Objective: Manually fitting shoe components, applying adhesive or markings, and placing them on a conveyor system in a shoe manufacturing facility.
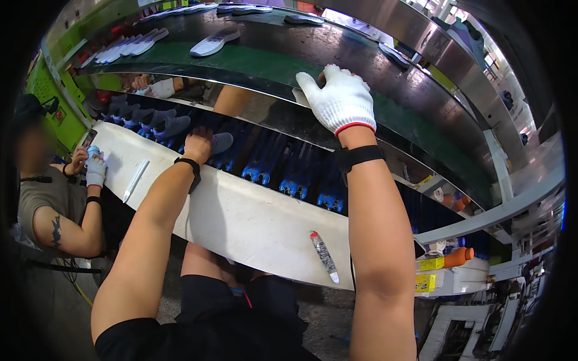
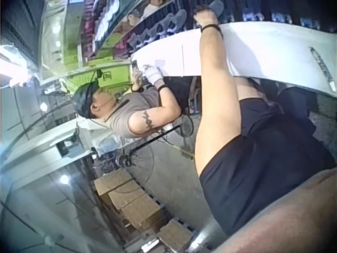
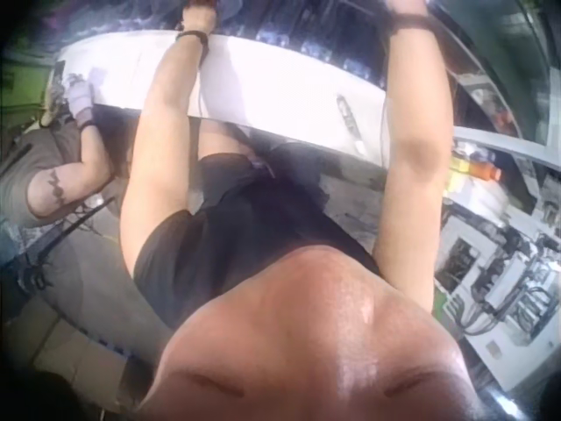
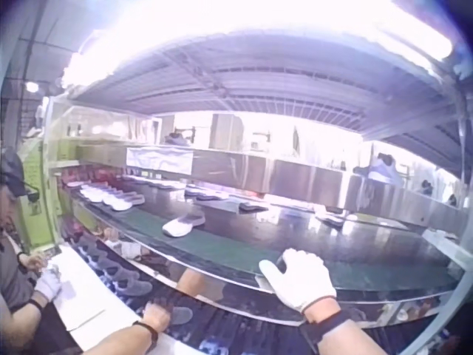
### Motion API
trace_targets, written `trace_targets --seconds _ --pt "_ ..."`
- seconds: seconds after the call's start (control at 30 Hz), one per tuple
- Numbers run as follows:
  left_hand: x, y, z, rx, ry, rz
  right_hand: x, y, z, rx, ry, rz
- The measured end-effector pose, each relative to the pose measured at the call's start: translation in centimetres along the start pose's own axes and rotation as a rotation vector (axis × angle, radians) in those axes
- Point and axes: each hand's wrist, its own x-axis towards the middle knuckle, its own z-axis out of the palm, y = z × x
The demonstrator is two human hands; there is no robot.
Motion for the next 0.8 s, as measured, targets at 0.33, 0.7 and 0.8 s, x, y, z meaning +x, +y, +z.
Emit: trace_targets --seconds 0.33,0.7,0.8 --pt "-13.5 1.8 -12.0 -0.188 0.332 1.104 0.5 1.3 1.3 -0.001 0.024 -0.066" --pt "-34.9 3.8 -9.9 -0.526 0.156 1.004 4.8 -14.6 6.8 0.002 0.017 -0.474" --pt "-33.7 4.4 -7.1 -0.481 0.355 0.94 5.6 -18.2 6.6 0.023 -0.012 -0.484"
